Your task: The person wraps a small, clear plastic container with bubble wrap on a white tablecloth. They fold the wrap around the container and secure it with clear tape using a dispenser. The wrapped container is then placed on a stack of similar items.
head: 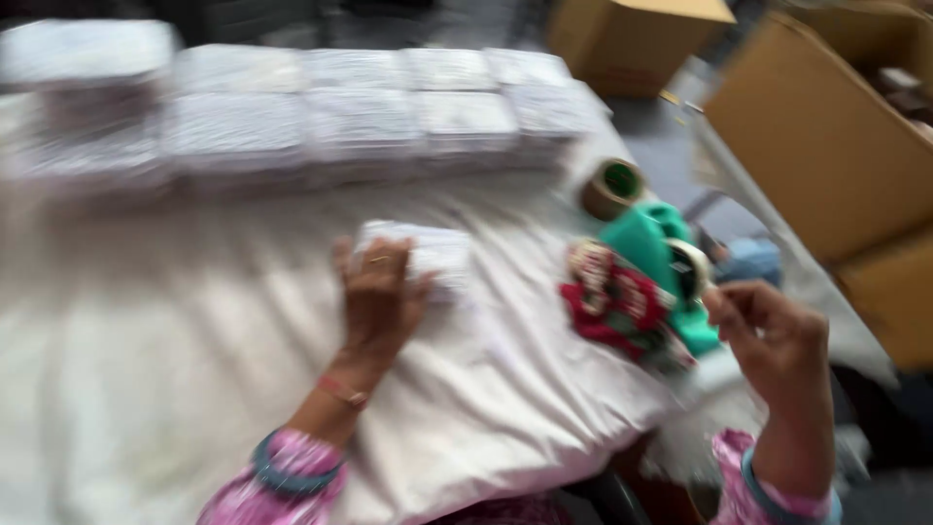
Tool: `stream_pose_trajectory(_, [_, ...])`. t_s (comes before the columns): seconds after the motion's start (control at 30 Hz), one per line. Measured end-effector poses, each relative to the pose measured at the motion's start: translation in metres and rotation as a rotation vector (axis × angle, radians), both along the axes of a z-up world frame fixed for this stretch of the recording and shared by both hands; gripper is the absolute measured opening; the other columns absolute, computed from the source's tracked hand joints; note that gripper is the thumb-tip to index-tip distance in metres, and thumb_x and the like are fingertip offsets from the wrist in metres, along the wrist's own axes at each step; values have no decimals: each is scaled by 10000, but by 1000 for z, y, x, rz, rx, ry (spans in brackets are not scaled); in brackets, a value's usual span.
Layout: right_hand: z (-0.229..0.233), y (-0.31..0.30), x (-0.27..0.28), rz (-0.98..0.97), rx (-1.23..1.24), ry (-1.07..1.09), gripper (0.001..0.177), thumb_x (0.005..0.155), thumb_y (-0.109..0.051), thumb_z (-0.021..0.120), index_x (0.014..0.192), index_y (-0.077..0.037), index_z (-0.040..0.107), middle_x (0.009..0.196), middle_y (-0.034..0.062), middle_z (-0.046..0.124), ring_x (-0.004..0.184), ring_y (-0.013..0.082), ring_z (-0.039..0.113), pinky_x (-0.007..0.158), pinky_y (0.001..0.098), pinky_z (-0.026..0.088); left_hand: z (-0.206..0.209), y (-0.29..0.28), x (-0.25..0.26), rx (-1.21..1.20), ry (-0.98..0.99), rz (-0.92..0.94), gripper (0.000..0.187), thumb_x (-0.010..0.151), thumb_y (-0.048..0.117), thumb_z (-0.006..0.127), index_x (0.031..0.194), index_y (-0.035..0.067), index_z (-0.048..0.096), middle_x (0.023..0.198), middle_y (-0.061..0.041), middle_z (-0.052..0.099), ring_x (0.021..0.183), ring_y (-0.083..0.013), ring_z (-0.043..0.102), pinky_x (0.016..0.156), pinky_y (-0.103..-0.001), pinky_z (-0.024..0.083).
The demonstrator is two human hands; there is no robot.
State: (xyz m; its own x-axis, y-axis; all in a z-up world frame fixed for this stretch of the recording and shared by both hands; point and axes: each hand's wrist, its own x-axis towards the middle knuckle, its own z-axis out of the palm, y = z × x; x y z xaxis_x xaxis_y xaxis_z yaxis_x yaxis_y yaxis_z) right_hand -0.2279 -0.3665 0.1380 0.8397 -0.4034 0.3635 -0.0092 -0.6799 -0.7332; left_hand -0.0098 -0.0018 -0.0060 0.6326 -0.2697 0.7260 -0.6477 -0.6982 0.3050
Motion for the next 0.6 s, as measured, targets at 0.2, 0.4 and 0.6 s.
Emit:
stream_pose_trajectory(0.2, [-4, -61, -33, -274, -211, 84, 234, 972, -221, 735, 1036, 3, 746, 918, 28, 709, 818, 100, 669, 720, 276, 543, 16, 7, -11, 90, 101, 25, 478, 935, 401, 771, 1311, 138, 636, 1393, -115, 590, 1367, -313, 536, 1208, -647, 298])
stream_pose_trajectory(0.4, [-25, -74, -26, -193, 9, 269, 275, 936, -261, 734, 1024, -2, 763, 1066, 24, 697, 932, 136, 682, 795, 294, 556, 16, 10, -13, 85, 164, 86, 645, 915, 472, 809, 1376, 111, 537, 1538, -124, 424, 1448, -348, 436, 1246, -621, 339])
stream_pose_trajectory(0.6, [-48, -86, -15, -54, 199, 311, 230, 919, -225, 724, 1000, -13, 761, 1087, 23, 683, 926, 117, 677, 788, 287, 559, -2, 20, 6, -127, 359, 10, 988, 897, 608, 765, 1567, 29, 327, 1549, -263, 370, 1460, -426, 412, 1163, -511, 442])
